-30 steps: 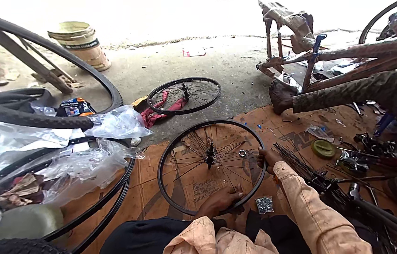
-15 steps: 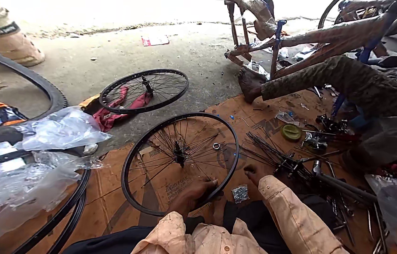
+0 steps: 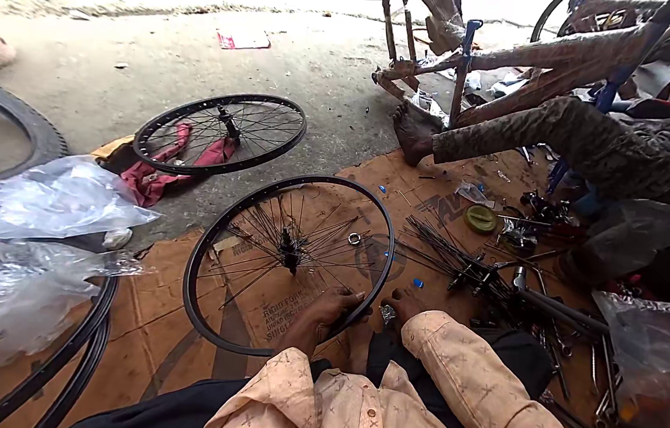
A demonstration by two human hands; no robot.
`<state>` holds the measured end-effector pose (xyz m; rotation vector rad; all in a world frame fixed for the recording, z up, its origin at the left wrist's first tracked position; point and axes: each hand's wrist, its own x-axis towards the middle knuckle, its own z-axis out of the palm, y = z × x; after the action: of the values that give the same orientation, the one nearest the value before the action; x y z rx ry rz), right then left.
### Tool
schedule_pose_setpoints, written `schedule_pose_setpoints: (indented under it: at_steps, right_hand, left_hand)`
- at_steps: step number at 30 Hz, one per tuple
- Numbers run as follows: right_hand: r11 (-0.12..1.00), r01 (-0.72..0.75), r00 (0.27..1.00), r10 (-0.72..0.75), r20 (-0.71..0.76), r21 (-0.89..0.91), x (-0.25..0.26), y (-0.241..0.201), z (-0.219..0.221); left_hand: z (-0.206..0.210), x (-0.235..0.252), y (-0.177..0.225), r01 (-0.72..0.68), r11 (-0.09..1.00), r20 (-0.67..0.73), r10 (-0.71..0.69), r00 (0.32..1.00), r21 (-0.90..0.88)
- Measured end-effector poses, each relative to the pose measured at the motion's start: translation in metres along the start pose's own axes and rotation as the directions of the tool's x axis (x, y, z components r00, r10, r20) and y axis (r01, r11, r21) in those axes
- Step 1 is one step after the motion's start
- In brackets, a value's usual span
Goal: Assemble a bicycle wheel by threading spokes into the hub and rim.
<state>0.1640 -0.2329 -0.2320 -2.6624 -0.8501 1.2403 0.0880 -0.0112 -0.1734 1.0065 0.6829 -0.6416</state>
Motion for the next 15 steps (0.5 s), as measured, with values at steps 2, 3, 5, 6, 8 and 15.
schedule_pose_setpoints:
  at_steps: [2,3,5,6,8,15]
  right_hand:
    - [1.000,-0.005,1.000,0.005,-0.019,-0.011,0.005,0.006,-0.001]
    - [1.000,-0.005,0.999,0.004,-0.050,-0.028,0.008,0.010,0.000]
    - [0.998,-0.009,0.989,0.000,-0.148,-0.058,0.018,0.022,0.004]
    - [0.999,-0.027,0.982,0.019,-0.187,-0.043,0.021,0.026,0.004]
    - [0.997,-0.039,0.971,0.056,-0.234,0.074,0.023,0.037,0.000]
    - [0.847,-0.227,0.843,0.418,-0.338,0.481,-0.009,0.083,-0.020]
  left_hand:
    - [-0.003,0.003,-0.007,-0.007,1.000,-0.008,0.007,1.000,-0.001]
    - [-0.004,0.004,-0.009,-0.014,1.000,-0.005,0.014,1.000,-0.001]
    - [-0.005,0.006,-0.011,-0.027,1.000,0.006,0.027,1.000,-0.003]
    - [-0.006,0.006,-0.012,-0.032,0.999,0.018,0.032,0.999,-0.005]
    - [-0.008,0.008,-0.012,-0.040,0.999,0.042,0.041,0.998,-0.012]
    - [-0.005,0.004,-0.010,-0.056,0.998,0.032,0.056,0.998,-0.012]
